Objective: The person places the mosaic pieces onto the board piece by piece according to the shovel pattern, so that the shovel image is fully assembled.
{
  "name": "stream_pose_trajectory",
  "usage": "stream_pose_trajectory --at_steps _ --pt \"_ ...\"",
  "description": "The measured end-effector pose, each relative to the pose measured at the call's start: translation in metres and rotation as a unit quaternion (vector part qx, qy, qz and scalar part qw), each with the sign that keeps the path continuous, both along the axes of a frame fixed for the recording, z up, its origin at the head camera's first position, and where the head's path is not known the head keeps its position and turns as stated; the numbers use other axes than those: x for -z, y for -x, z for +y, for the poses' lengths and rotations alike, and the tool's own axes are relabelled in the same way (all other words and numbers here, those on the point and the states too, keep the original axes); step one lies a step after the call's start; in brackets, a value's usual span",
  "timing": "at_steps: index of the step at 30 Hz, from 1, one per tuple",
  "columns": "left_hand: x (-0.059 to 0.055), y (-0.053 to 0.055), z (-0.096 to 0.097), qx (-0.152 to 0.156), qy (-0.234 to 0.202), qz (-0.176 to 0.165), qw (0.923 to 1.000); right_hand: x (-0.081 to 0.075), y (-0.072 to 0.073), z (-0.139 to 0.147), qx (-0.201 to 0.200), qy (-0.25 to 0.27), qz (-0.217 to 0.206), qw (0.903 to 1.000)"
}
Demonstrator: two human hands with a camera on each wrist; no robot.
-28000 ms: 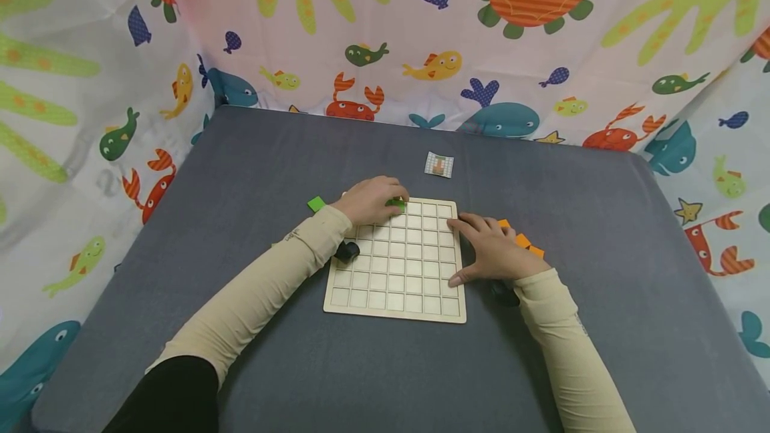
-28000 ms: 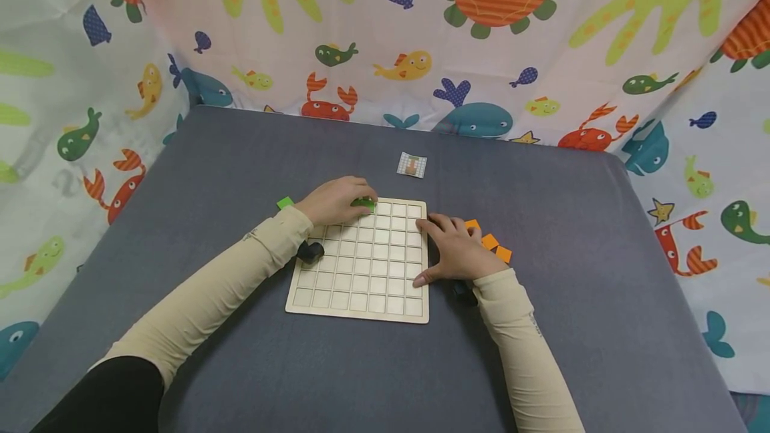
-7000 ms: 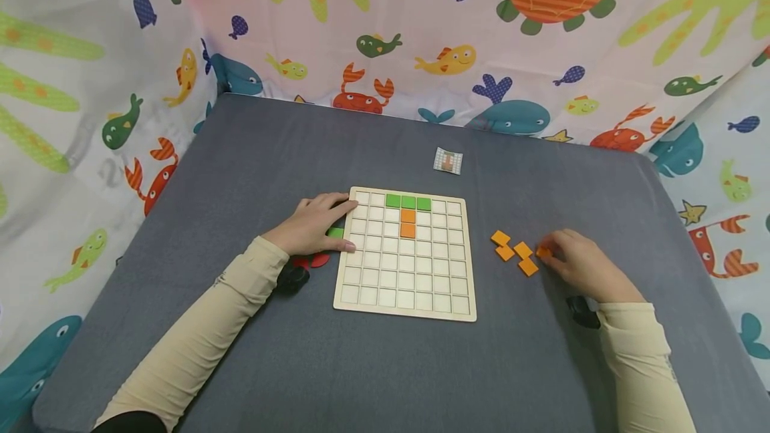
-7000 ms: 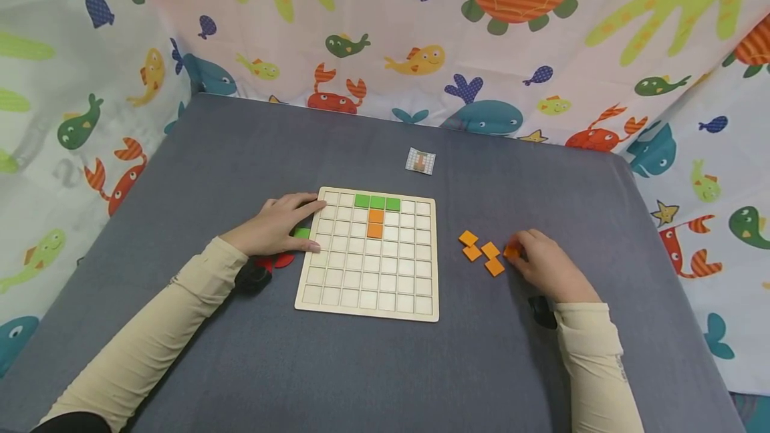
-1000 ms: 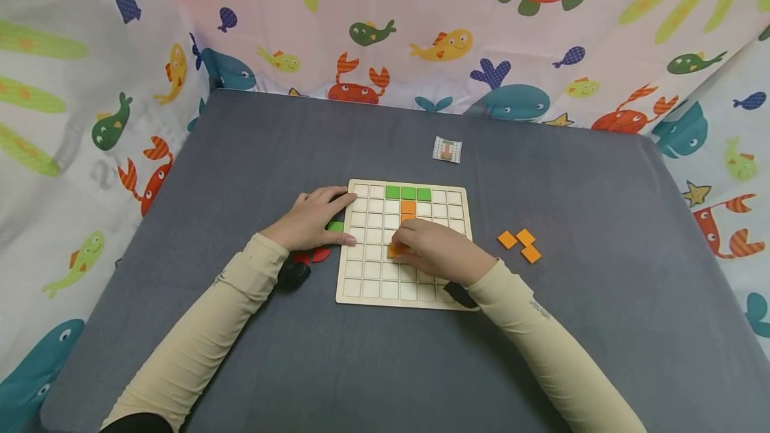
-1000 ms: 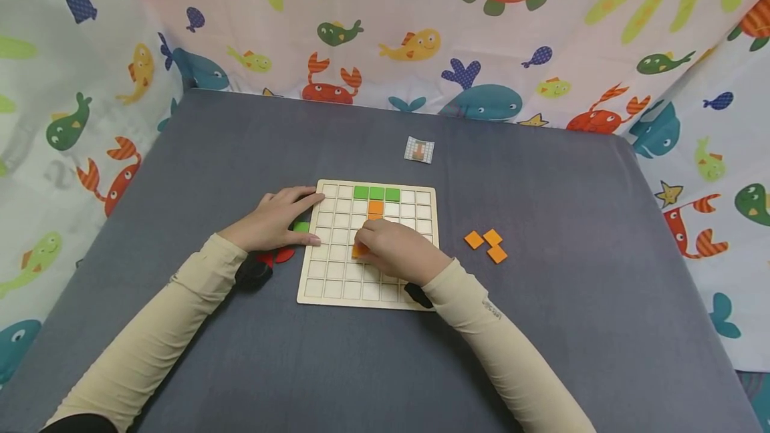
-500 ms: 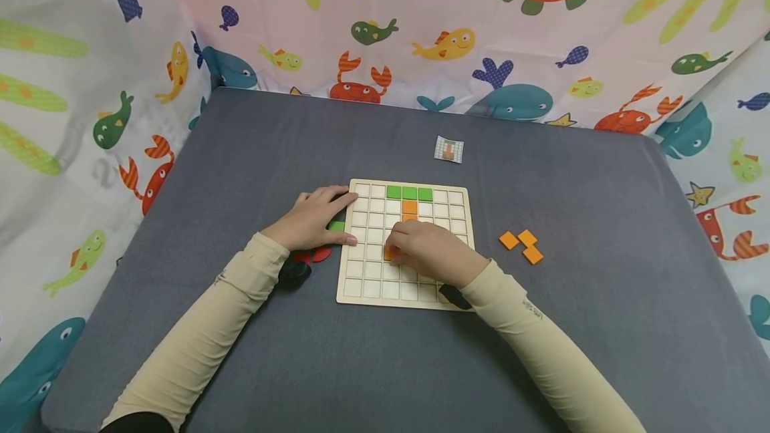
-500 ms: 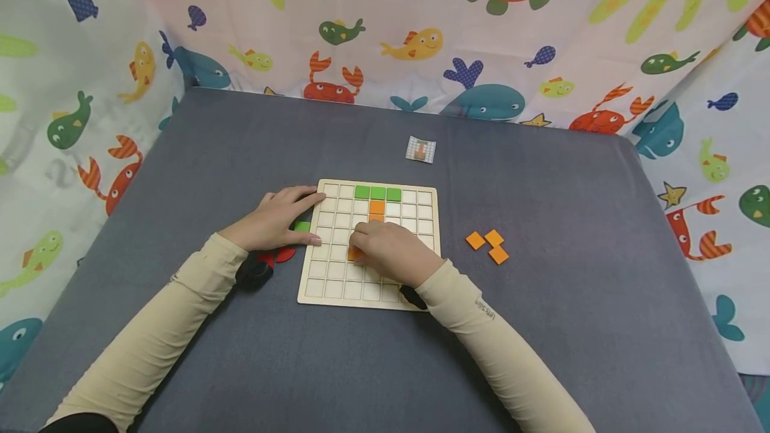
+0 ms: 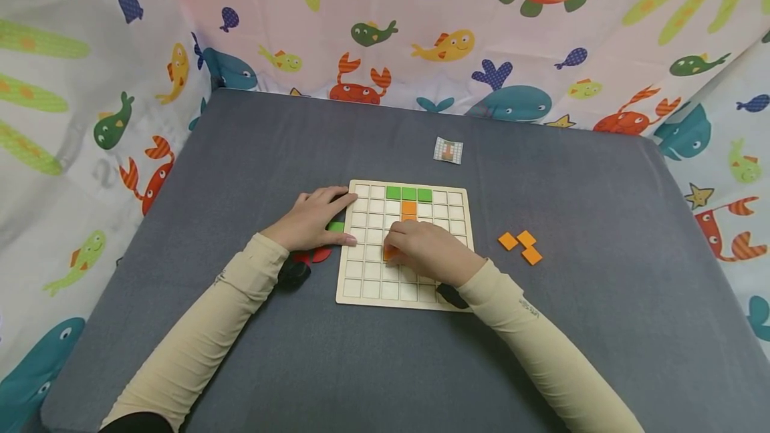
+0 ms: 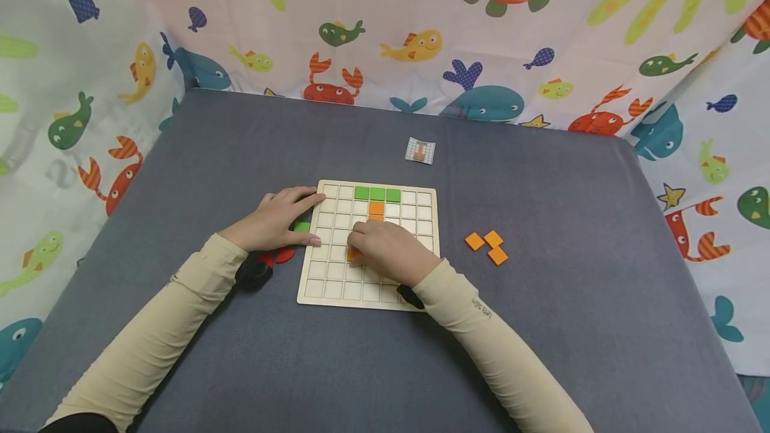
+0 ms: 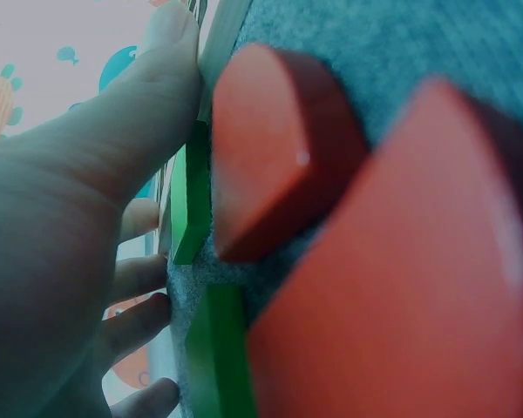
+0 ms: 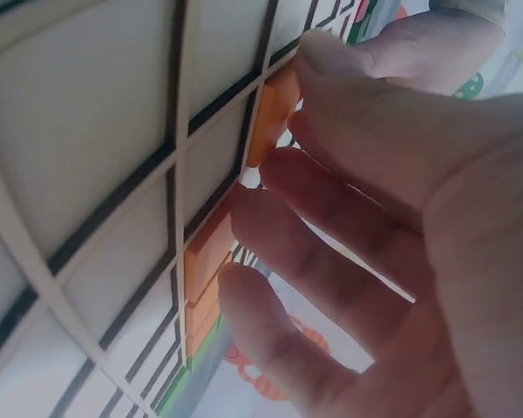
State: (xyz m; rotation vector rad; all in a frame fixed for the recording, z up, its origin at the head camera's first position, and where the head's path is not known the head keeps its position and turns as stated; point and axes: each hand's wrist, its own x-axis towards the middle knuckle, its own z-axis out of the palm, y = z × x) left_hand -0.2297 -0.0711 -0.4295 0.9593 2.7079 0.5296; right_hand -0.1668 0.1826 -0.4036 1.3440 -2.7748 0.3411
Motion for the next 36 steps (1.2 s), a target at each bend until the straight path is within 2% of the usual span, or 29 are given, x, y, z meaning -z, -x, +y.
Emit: stream_pose_trajectory --at_steps 4,7,11,14,17,20,22,27,34,36 --pt "0.000 0.000 0.000 0.002 0.000 0.001 1.0000 -0.007 -0.001 0.008 0.005 0.011 0.001 0.9999" --pt "-0.001 0.000 0.000 0.003 -0.002 -0.001 1.0000 -0.015 -0.002 0.022 0.025 0.019 0.003 0.9995" --pt "0.000 0.001 -0.001 0.005 -0.005 -0.002 1.0000 -0.025 -0.003 0.051 0.075 0.017 -0.006 0.9970" --pt "0.001 0.001 0.000 0.007 -0.006 -0.003 1.0000 -0.033 -0.003 0.077 0.125 0.016 -0.029 0.9917" --pt "0.003 0.001 -0.001 0.005 -0.005 -0.006 1.0000 -0.041 -0.001 0.104 0.179 0.020 -0.064 0.9815" --pt "0.004 0.002 -0.001 0.002 -0.005 -0.007 1.0000 -0.048 0.002 0.130 0.232 0.017 -0.105 0.9668" --pt "0.005 0.002 -0.002 0.002 -0.004 -0.006 1.0000 -0.049 0.004 0.146 0.255 0.010 -0.127 0.9584" --pt "0.006 0.002 -0.003 0.003 -0.002 -0.003 1.0000 -0.045 0.008 0.176 0.274 -0.011 -0.146 0.9503" --pt "0.003 0.002 -0.001 0.005 0.000 -0.006 1.0000 -0.041 0.008 0.188 0.315 -0.032 -0.231 0.9199" --pt "0.002 0.001 0.000 0.006 -0.001 -0.008 1.0000 -0.038 0.007 0.189 0.320 -0.035 -0.247 0.9141"
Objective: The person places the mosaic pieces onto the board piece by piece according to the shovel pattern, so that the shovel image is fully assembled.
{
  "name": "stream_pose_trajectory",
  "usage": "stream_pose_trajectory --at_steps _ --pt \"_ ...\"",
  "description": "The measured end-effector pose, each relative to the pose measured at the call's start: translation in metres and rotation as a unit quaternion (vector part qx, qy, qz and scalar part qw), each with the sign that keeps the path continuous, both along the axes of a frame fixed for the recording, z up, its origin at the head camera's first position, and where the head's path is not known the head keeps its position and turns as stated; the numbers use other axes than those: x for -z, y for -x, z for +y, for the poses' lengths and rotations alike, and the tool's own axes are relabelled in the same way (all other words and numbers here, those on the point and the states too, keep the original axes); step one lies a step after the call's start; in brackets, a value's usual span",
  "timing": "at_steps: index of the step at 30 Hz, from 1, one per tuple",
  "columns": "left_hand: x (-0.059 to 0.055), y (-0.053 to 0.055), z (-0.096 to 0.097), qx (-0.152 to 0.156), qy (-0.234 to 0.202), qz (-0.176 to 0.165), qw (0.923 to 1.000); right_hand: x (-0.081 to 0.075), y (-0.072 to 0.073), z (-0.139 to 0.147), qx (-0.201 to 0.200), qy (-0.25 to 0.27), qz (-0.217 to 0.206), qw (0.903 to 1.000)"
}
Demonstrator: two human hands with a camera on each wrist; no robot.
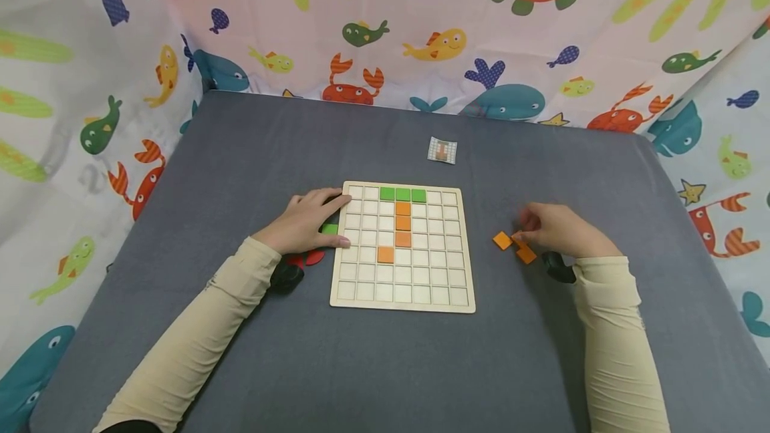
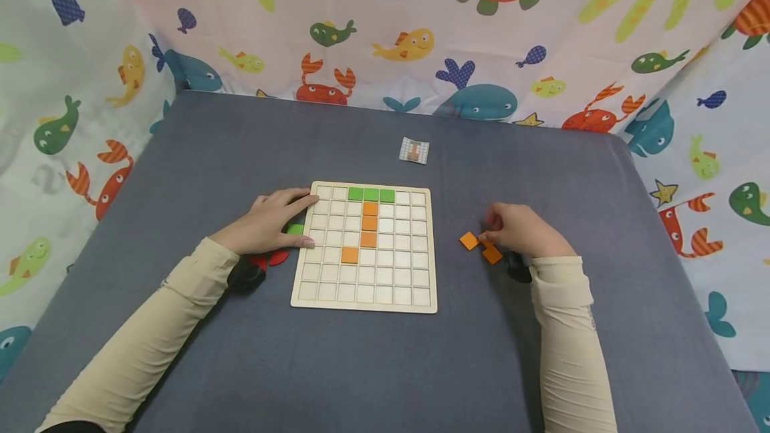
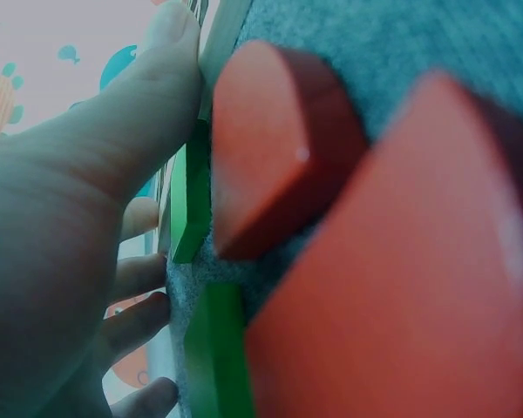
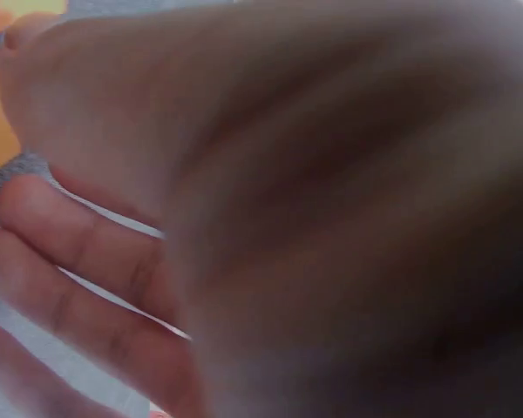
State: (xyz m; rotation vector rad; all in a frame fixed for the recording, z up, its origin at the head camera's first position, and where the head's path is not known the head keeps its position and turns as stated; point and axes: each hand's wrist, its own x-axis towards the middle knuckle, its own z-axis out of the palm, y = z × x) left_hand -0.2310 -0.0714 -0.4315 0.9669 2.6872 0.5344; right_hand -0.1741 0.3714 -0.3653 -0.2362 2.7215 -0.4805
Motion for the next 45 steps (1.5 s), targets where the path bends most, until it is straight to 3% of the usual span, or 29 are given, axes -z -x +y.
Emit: stream_pose_trajectory --at_steps 11,17,31,40,43,45 --pt "-0.003 -0.002 0.001 -0.002 -0.004 0.000 1.0000 0.007 0.000 -0.002 0.010 0.006 -0.032 0.9994" --pt "-0.001 -0.001 -0.001 -0.002 -0.009 0.005 0.9999 0.007 0.002 -0.003 0.001 0.005 -0.024 0.9997" --pt "-0.001 -0.002 -0.002 0.002 -0.005 -0.001 1.0000 0.015 0.005 -0.012 -0.043 -0.030 0.087 0.9948" --pt "-0.001 -0.002 -0.002 0.002 -0.007 0.000 1.0000 0.002 -0.001 -0.051 -0.035 0.022 0.116 0.9923" --pt "-0.002 -0.003 -0.002 0.000 -0.009 -0.001 1.0000 0.002 -0.004 -0.067 -0.075 0.046 0.160 0.9832" --pt "-0.002 -0.003 -0.002 -0.001 -0.011 -0.001 0.9999 0.004 -0.006 -0.077 -0.119 0.057 0.200 0.9710"
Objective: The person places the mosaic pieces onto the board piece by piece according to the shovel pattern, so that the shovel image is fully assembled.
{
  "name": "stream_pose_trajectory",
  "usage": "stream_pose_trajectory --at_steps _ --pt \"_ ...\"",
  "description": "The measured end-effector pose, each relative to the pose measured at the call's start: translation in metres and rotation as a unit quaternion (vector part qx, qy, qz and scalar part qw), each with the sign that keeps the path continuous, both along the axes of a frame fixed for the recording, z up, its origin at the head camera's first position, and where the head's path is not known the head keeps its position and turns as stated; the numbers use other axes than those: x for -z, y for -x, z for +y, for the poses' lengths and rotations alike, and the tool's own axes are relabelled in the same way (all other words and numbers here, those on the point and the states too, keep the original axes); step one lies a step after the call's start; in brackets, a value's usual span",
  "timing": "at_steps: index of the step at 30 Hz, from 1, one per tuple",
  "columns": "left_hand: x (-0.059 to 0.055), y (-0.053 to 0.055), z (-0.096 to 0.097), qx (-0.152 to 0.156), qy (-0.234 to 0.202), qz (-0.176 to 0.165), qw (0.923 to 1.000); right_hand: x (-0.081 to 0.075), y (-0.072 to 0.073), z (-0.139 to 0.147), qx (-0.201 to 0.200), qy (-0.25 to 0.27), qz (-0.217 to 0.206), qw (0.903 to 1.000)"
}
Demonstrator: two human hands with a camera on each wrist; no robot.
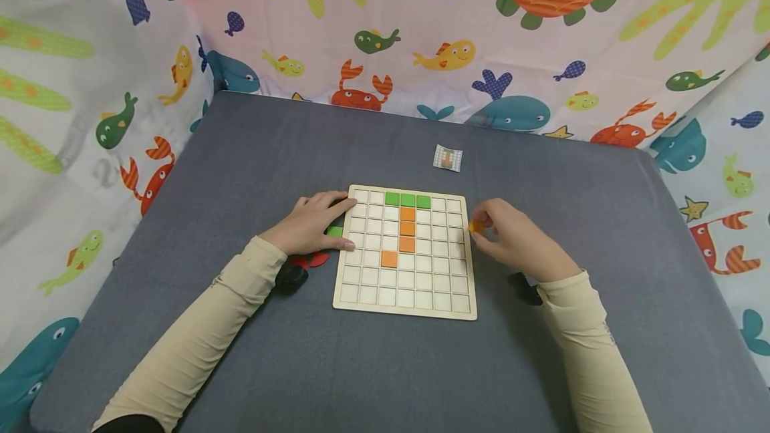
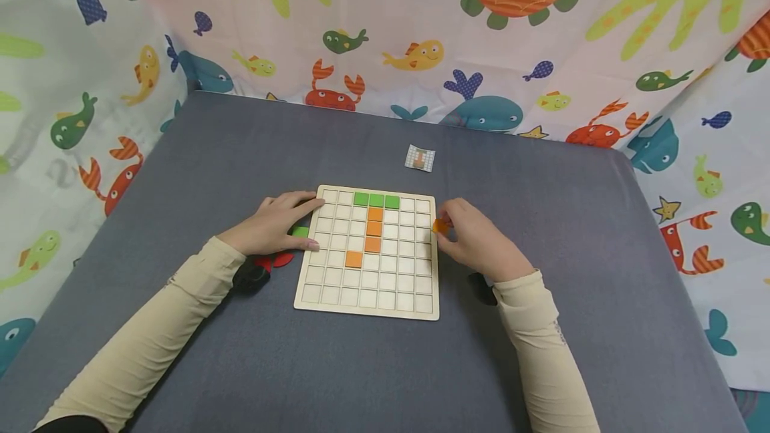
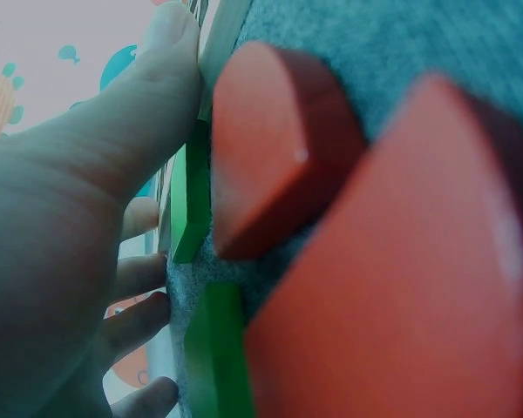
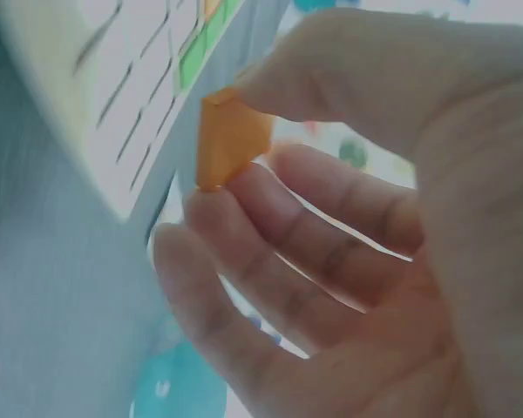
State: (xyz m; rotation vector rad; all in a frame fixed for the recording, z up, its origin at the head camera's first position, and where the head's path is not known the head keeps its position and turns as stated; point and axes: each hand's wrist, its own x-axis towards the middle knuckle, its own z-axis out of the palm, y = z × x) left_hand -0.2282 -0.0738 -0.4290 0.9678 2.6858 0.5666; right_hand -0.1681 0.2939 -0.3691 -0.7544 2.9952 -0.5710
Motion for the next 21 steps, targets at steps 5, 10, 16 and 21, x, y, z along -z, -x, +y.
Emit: stream_pose_trajectory --at_steps 5,10,16,21 --pt "0.001 0.000 0.000 -0.001 0.000 0.000 1.0000 0.006 -0.006 -0.026 -0.095 0.018 0.086 0.9916" --pt "0.003 0.000 0.000 0.001 0.003 0.004 1.0000 0.011 -0.013 -0.050 -0.137 0.034 0.092 0.9857" --pt "0.004 0.001 0.000 0.000 0.003 0.005 1.0000 0.022 -0.018 -0.070 -0.164 0.029 0.066 0.9838" --pt "0.003 0.002 0.000 0.002 0.002 0.008 1.0000 0.032 -0.019 -0.078 -0.180 0.027 0.065 0.9812"
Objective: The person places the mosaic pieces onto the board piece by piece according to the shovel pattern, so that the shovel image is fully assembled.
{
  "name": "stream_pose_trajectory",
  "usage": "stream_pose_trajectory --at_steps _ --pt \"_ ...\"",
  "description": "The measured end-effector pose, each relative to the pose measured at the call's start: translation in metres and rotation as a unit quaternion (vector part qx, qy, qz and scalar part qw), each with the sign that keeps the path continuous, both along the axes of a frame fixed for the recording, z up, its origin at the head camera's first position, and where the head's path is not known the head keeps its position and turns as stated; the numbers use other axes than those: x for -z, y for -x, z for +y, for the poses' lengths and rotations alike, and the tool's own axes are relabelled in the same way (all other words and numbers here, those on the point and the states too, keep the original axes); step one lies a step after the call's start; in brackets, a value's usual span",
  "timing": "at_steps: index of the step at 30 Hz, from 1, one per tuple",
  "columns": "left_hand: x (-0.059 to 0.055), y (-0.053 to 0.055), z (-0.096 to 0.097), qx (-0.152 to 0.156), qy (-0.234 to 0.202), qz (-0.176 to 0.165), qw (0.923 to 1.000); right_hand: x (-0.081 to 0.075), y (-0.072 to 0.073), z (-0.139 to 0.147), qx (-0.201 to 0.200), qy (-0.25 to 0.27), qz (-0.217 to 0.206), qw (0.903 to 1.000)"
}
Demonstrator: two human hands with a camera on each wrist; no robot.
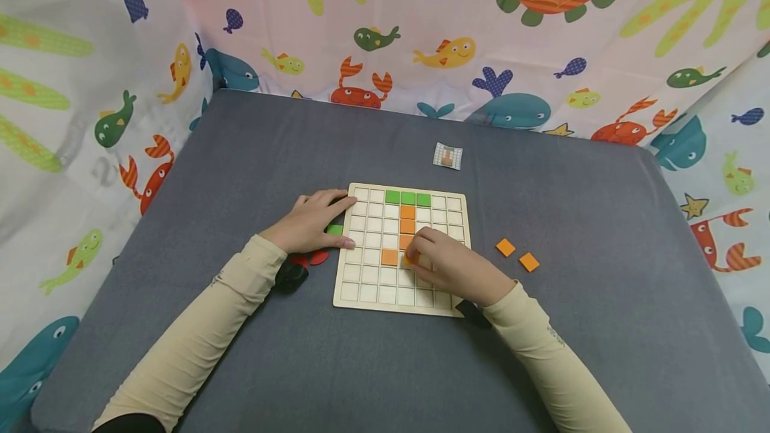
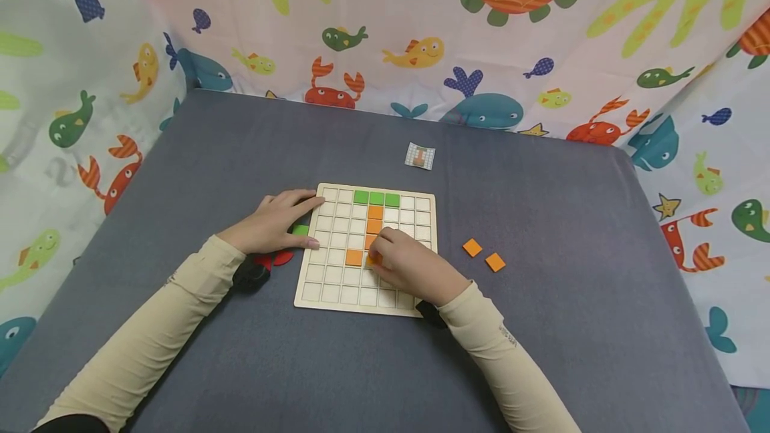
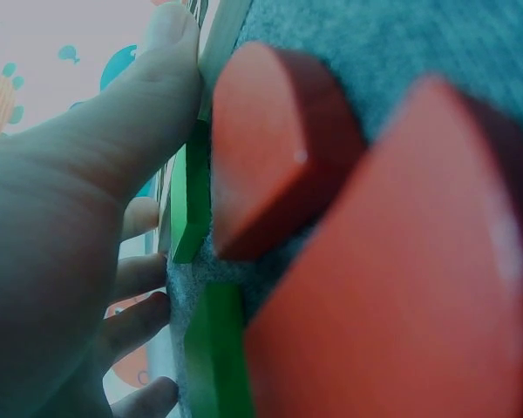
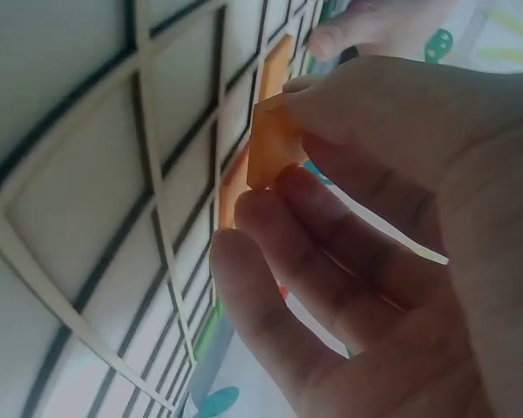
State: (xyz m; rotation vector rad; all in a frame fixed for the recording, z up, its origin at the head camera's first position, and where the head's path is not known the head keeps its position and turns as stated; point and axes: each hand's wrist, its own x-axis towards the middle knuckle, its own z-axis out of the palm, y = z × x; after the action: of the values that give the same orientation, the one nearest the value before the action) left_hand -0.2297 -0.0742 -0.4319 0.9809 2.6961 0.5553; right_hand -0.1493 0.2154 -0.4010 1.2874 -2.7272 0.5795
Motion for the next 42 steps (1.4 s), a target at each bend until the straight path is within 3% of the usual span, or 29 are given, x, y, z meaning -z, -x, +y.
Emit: stream_pose_trajectory --at_steps 5,13,33,42 --pt "-0.001 0.000 0.000 0.000 0.002 -0.001 1.0000 0.007 0.000 -0.004 0.000 -0.012 0.017 0.9998" --pt "-0.001 0.000 0.000 -0.003 0.001 -0.005 1.0000 0.007 0.002 -0.004 0.001 -0.019 -0.009 0.9998" --pt "-0.003 0.000 -0.001 -0.003 -0.004 -0.003 1.0000 0.012 0.004 -0.005 -0.010 0.000 0.008 0.9999" --pt "-0.003 -0.002 0.001 -0.002 -0.001 -0.010 0.9999 0.012 0.001 -0.004 0.003 -0.002 -0.010 0.9999"
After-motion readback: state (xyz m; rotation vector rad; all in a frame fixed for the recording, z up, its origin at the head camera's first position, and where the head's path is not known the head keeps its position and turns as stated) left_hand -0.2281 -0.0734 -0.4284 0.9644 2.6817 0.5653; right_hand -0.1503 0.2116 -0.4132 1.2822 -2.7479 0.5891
